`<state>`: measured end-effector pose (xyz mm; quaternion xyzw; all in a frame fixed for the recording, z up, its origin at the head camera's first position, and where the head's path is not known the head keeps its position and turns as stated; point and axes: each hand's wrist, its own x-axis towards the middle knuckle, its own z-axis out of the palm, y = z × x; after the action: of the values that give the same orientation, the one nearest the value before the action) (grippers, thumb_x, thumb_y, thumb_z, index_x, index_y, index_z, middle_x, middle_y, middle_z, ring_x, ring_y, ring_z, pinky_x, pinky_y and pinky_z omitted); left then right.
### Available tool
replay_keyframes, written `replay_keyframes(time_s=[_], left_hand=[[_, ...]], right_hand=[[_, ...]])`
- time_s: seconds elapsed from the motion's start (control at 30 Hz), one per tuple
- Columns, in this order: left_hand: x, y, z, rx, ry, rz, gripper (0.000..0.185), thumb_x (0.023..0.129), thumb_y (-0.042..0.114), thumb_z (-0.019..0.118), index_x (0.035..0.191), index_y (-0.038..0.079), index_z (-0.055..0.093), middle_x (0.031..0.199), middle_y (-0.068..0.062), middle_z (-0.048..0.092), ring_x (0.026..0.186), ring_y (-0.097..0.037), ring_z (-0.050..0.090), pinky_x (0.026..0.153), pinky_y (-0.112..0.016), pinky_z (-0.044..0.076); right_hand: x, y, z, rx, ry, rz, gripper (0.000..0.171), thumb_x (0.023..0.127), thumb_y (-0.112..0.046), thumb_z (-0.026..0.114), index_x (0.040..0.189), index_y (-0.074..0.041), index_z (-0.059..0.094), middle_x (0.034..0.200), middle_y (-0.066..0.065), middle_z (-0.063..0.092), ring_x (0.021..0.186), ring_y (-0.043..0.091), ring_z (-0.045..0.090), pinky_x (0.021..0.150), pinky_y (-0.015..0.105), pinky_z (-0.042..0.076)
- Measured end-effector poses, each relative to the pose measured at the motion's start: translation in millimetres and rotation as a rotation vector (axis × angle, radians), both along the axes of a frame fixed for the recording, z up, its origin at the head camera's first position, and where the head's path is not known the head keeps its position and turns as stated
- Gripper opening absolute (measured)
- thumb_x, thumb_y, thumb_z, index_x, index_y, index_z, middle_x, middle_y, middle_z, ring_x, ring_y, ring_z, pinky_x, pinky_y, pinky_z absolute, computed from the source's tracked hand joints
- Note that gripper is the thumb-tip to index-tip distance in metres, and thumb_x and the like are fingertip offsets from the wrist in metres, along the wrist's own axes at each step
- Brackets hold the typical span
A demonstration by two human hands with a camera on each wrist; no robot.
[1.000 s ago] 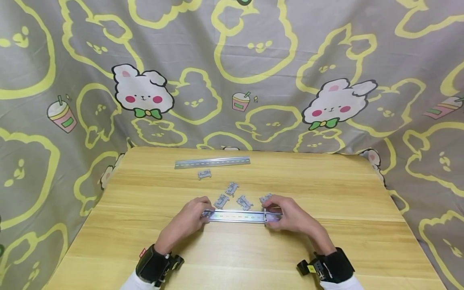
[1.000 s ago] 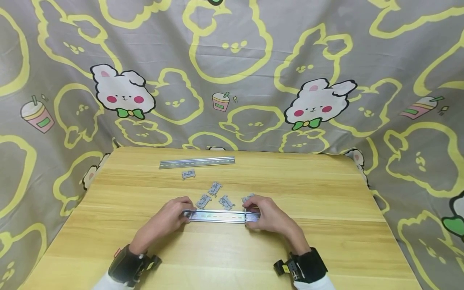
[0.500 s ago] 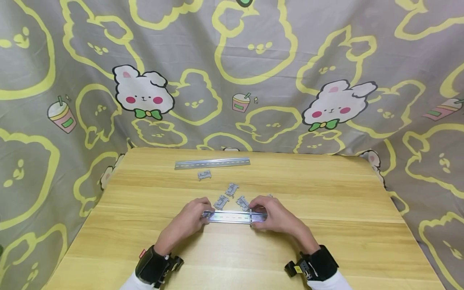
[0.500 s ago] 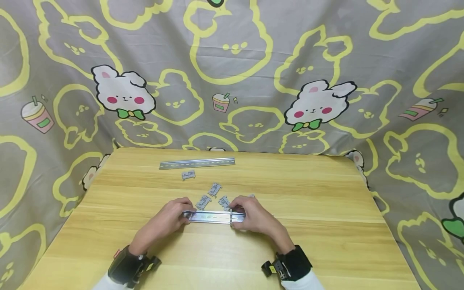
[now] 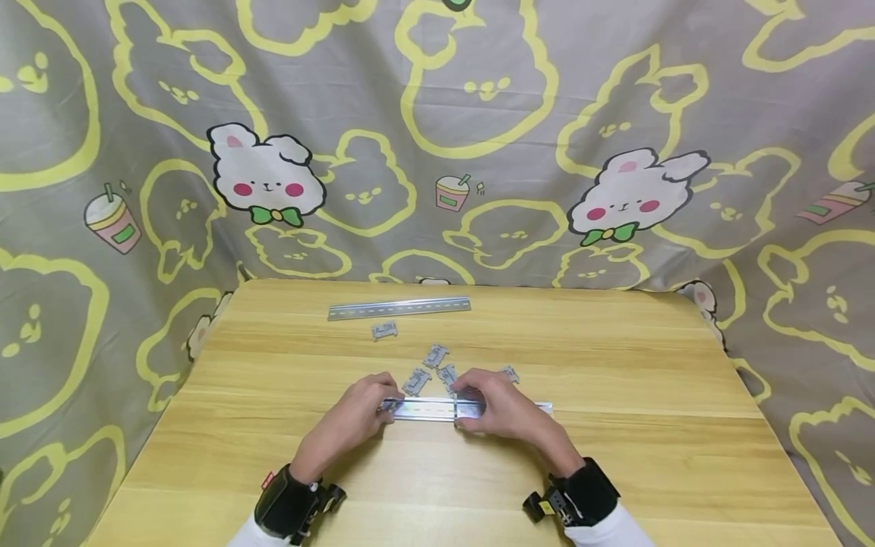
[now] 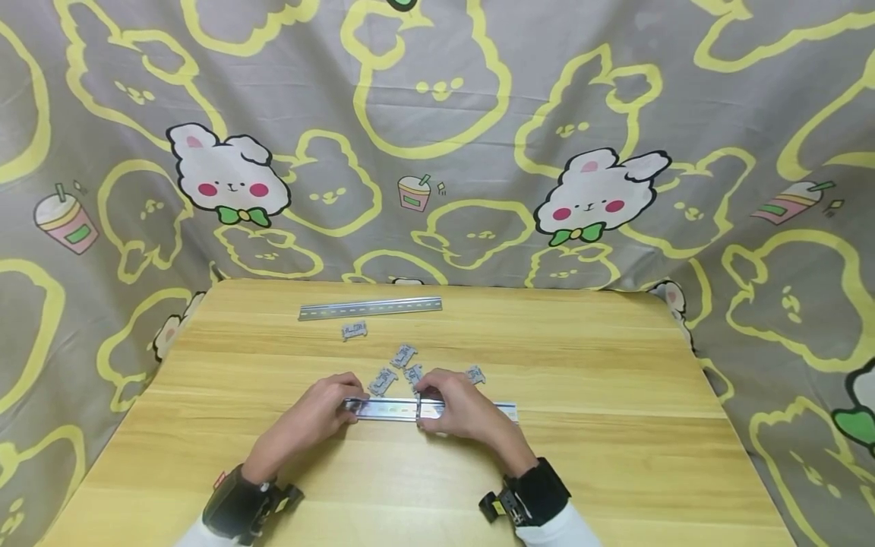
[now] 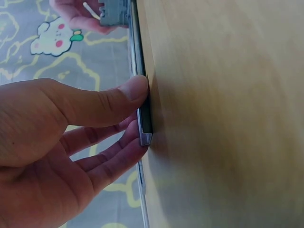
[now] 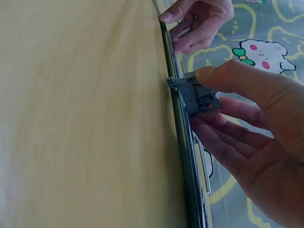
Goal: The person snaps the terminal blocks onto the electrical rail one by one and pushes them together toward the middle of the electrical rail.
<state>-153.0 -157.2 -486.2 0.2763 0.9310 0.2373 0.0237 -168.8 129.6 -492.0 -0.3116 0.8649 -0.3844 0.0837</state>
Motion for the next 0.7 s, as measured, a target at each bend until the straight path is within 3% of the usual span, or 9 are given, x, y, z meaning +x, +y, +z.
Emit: replay_keyframes(time_s=[0.5, 0.7], left_hand=[[1.0, 0.0, 2.7, 0.005, -0.001, 0.010, 0.032, 0.076, -0.006, 0.084, 0.106, 0.002, 0.078, 0.103, -0.006, 0.070, 0.096, -0.026, 0.067, 0.087, -0.038, 0.059], [-0.1, 0.0, 1.5, 0.005, -0.009, 0.012, 0.032, 0.076, -0.006, 0.084, 0.107, 0.003, 0.078, 0.104, -0.005, 0.070, 0.097, -0.025, 0.067, 0.087, -0.036, 0.059]], right_hand=[[0.9, -4.5, 3.4, 0.025, 0.015, 0.002, 0.047, 0.079, -0.016, 0.089, 0.121, -0.006, 0.069, 0.117, 0.004, 0.071, 0.107, 0.019, 0.068, 0.093, 0.035, 0.056], [-0.9, -0.6, 4.2, 0.023, -0.002, 0.004, 0.056, 0.079, -0.018, 0.090, 0.128, -0.003, 0.066, 0.121, 0.007, 0.069, 0.110, 0.021, 0.067, 0.096, 0.038, 0.056]])
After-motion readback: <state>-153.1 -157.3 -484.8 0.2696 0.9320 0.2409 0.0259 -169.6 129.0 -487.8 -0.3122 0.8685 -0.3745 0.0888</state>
